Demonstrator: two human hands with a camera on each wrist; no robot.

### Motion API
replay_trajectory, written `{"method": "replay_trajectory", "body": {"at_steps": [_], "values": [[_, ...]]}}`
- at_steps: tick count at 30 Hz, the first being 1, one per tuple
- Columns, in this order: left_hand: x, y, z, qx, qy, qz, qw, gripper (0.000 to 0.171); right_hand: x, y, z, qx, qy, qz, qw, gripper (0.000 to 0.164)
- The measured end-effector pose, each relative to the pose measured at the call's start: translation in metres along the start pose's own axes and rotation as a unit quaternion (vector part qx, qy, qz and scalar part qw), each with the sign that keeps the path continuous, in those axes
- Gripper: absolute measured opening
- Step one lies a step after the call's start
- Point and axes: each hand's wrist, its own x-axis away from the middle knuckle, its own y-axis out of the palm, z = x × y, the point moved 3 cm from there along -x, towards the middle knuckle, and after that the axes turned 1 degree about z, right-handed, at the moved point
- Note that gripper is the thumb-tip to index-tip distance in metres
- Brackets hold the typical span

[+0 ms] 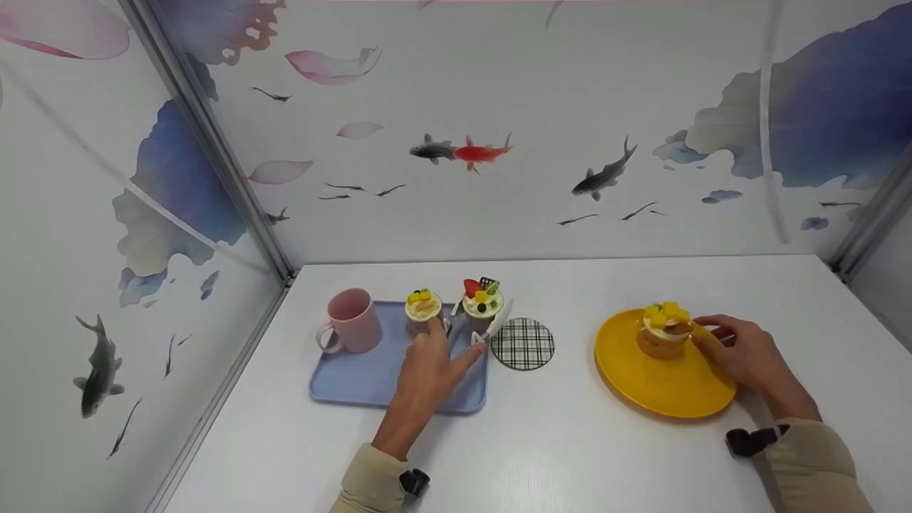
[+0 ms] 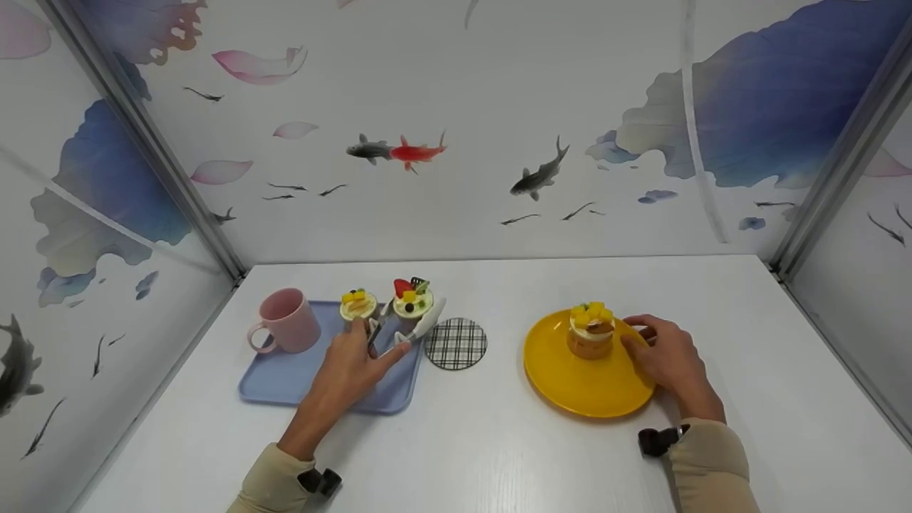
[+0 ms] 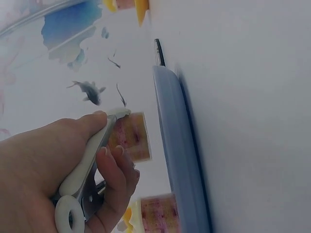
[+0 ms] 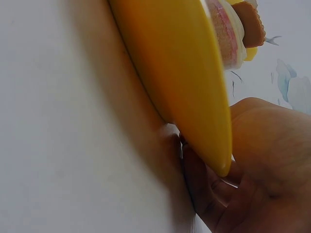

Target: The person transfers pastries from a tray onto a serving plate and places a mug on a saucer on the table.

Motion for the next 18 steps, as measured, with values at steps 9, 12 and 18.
{"method": "replay_trajectory", "body": {"at_steps": [9,12,18], "values": [[0.003,0.003,0.006,0.011,0.019,-0.01,0.9997,0.093,0.001,0.0,0.001,-0.005,0.0,-0.002,1.0,0.063],[0.004,0.005,0.008,0.012,0.024,-0.016,0.9995,0.092,0.001,-0.001,0.001,-0.004,0.0,-0.003,1.0,0.064],[0.006,0.009,0.014,0.01,0.046,-0.021,0.9987,0.08,0.002,-0.002,0.003,-0.008,-0.009,0.008,1.0,0.06]]}}
